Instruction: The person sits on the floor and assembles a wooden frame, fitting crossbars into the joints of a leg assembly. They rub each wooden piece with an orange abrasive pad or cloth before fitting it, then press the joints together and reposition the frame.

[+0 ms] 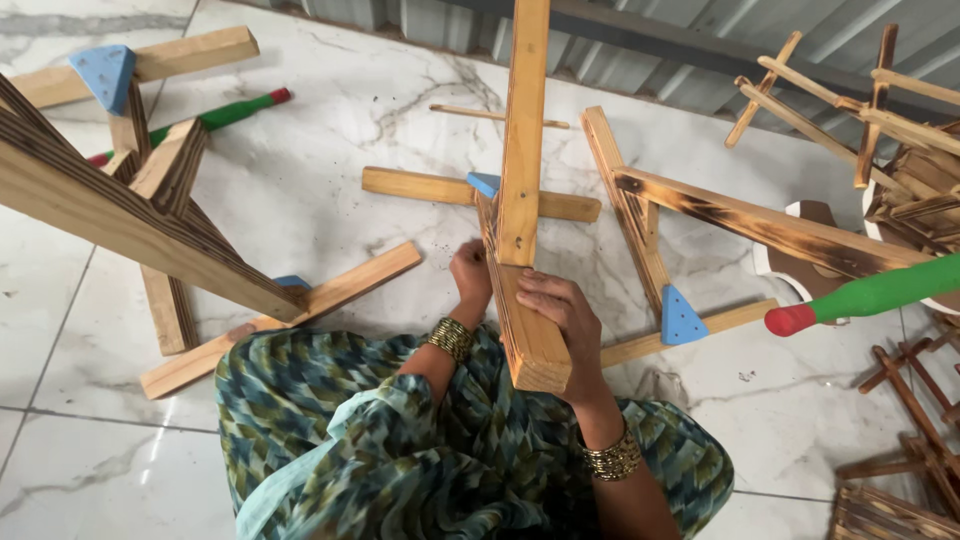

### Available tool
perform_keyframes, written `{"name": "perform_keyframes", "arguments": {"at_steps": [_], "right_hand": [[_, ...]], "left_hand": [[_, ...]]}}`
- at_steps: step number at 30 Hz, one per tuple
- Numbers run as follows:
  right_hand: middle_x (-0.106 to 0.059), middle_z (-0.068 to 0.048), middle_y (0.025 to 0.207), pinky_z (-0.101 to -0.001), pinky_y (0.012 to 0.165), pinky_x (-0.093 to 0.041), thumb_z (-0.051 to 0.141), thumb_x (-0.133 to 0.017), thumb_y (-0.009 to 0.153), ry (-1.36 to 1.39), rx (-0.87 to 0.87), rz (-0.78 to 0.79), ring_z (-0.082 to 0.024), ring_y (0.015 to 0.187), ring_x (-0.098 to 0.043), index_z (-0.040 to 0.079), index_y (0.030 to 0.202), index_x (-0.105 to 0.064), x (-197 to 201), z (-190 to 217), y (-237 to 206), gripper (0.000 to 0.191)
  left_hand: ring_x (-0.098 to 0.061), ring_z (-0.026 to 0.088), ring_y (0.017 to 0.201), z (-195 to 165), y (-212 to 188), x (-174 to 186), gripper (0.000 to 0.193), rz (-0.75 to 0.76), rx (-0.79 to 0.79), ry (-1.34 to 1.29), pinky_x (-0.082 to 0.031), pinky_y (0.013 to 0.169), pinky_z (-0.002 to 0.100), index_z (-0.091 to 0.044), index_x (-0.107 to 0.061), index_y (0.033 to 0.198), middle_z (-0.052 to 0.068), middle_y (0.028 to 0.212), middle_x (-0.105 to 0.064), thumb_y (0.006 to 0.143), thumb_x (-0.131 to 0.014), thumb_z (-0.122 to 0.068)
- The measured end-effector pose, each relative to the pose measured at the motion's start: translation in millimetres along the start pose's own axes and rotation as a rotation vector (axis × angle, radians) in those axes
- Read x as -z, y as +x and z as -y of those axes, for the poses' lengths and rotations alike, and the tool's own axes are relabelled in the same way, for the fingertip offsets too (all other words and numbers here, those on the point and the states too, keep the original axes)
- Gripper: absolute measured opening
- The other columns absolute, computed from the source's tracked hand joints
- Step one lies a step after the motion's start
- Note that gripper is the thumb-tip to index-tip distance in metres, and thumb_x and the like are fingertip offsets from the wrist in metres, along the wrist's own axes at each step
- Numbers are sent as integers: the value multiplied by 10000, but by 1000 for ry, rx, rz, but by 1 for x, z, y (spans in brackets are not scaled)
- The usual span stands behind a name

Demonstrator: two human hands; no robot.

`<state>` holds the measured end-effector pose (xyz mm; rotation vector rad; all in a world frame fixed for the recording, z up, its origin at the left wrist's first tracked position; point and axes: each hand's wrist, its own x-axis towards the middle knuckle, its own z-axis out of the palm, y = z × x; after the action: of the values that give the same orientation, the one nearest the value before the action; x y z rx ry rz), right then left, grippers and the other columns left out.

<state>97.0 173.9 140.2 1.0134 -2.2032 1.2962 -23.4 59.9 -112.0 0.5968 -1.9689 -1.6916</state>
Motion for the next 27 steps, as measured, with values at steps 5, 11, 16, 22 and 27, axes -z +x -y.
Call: {"name": "perform_keyframes", "arguments": {"at_steps": [5,11,16,22,27], "right_hand": [[-638,-142,1278,-428,1023,-593,91,-868,779,-8,-29,16,-357,1279,-644,90,1253,-597,0,-2,-8,546],[-631,-141,1269,-456,1037,-569,144,-899,762,-13,2,23,-374,1268,-632,93,1237,-584,0,0,-16,572],[-654,-134,1288,-482,1059,-574,111,-870,771,7,-23,44,-379,1286,-647,97,1242,-603,-6,3,-20,542],[-649,-126,1263,-467,1021,-579,151,-910,755,-7,-1,42,-380,1257,-640,101,1244,-595,-7,4,-20,584],[-646,-143,1271,-464,1028,-568,138,-890,733,8,0,37,-379,1261,-641,107,1234,-600,-4,2,-14,580]], "left_hand": [[-685,269,797,-29,49,14,302,-140,-175,-182,-589,692,350,-21,-738,1126,137,1019,-657,885,-584,75],[-690,304,829,-34,73,14,238,140,-466,39,-560,715,401,-36,-767,1083,147,957,-676,899,-657,69],[-681,352,804,-5,108,5,131,173,-380,229,-543,726,427,-17,-757,904,165,934,-677,873,-664,70],[-699,244,658,9,92,-9,47,44,-125,79,-543,621,345,-6,-774,863,154,768,-729,830,-740,-9],[-688,99,664,-15,61,36,104,219,-3,-212,-562,597,250,29,-755,955,105,789,-765,860,-742,-13]]}}
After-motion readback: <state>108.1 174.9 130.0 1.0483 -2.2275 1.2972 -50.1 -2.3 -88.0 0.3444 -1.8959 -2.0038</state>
